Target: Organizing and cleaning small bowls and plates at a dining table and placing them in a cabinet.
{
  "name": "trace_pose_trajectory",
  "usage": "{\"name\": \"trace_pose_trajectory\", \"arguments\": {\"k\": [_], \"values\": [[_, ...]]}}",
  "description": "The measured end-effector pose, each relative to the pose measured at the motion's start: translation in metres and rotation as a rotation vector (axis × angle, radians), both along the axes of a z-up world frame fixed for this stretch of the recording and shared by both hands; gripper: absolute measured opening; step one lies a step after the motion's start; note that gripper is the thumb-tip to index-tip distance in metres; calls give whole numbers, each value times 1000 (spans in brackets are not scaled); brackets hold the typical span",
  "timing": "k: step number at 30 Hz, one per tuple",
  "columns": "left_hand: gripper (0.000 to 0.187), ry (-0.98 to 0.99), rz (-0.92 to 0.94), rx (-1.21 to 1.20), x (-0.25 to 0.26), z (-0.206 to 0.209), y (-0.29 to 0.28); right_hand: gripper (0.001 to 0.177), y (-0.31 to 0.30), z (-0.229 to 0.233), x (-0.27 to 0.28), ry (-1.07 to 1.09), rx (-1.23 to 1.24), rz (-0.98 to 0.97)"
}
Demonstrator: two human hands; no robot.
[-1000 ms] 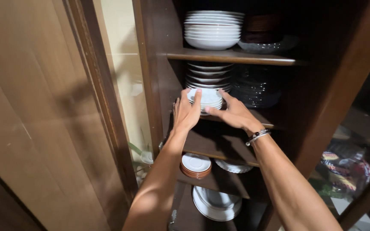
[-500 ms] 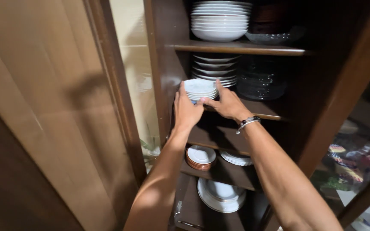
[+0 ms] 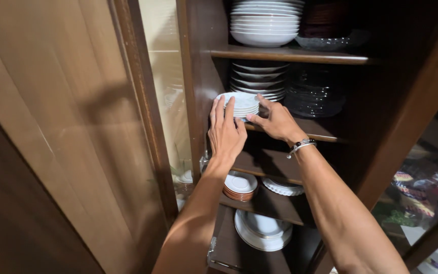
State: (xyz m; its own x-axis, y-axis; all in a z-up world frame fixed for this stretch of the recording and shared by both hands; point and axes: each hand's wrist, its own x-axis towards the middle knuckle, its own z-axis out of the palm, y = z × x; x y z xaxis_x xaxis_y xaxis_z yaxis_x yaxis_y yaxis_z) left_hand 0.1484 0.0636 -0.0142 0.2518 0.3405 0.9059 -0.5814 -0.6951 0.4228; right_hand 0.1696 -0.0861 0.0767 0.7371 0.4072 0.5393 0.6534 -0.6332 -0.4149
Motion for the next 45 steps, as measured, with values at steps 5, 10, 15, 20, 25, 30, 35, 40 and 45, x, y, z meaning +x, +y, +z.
{"name": "trace_pose_trajectory", "arguments": {"k": [5,10,15,20,25,30,35,40,45], "values": [[57,64,9,53,7,7,-1,88,-1,-3,5,-70,-23,36],[64,131,-60,11,-1,14,-1,87,-10,-14,20,-170,-94,49],[66,148,-67,-80,-23,18,-2,77,-9,-19,14,-332,-62,49],[70,91,-73,-116,-20,7,-2,78,0,-14,-7,-396,-30,33],[69,19,-90,-160,-22,5,3,68,-2,-21,-18,-444,-63,-22],[65,14,-71,-192,-33,-3,2,65,-6,-33,-17,-585,14,25],[43,75,-120,-250,-51,-11,-4,45,-2,-40,-49,-474,111,-36],[30,90,-195,-206,-63,-24,-14,30,-7,-66,-68,-618,108,-25],[35,254,-362,-210,-78,-36,-21,38,-12,-70,-97,-401,87,-30]]}}
